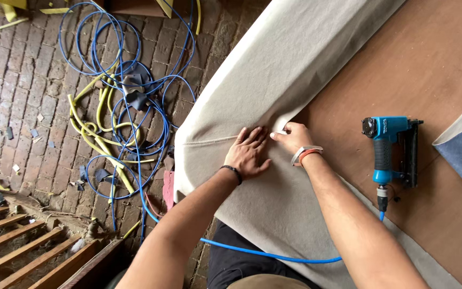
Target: The person staples beige fabric onto a wooden furniture frame using a pneumatic staple gun. They smooth and fold the fabric while driving staples along the edges and corners to secure it in place.
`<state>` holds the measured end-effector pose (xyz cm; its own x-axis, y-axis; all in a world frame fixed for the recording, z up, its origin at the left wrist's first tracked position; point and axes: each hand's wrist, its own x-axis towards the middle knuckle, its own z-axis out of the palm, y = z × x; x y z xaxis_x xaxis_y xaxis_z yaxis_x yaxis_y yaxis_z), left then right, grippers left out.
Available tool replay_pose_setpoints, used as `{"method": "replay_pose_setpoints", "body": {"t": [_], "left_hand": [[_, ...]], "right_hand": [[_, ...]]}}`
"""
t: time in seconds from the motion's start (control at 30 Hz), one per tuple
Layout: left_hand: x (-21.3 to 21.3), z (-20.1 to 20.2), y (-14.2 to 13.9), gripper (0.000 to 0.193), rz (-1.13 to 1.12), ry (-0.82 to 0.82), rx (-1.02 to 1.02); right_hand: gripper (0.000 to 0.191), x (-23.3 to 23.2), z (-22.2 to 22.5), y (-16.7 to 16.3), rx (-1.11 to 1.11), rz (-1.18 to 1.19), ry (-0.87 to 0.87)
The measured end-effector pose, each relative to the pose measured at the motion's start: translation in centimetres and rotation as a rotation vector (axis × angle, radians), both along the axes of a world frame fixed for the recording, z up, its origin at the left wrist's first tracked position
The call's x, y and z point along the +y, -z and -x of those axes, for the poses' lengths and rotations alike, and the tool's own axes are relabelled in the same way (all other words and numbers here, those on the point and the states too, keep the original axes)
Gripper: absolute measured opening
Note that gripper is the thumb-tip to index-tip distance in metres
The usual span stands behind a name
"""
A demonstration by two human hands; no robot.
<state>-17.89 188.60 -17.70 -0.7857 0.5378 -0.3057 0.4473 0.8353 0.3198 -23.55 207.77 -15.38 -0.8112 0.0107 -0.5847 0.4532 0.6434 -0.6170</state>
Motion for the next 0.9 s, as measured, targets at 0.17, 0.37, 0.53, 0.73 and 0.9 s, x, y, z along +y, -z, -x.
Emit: {"method": "replay_pose_setpoints", "body": {"t": [0.17,0.37,0.53,0.73,0.9], "left_hand": [[0.6,0.3,0.5,0.089,-0.105,-0.029,0.034],[1.3,0.3,1.1,0.09,-0.044,0.004,0.042],[1.7,0.1,0.7,0.091,0.004,-0.001,0.032],[2.1,-0.7,0.6,0.088,-0.001,-0.026,0.05],[2.2,-1.1,0.9,0.087,0.012,-0.024,0.061]], "right_hand": [[0.027,0.1,0.4,1.5,0.209,-0.041,0.065],[0.025,0.2,0.2,2.2,0.209,-0.025,0.136],[0.023,0.8,0.4,0.4,0.223,-0.091,-0.035],[0.029,12.7,-5.8,-4.1,0.93,-0.642,-0.092],[0.102,17.5,-9.4,-2.1,0.423,-0.654,0.241]]}}
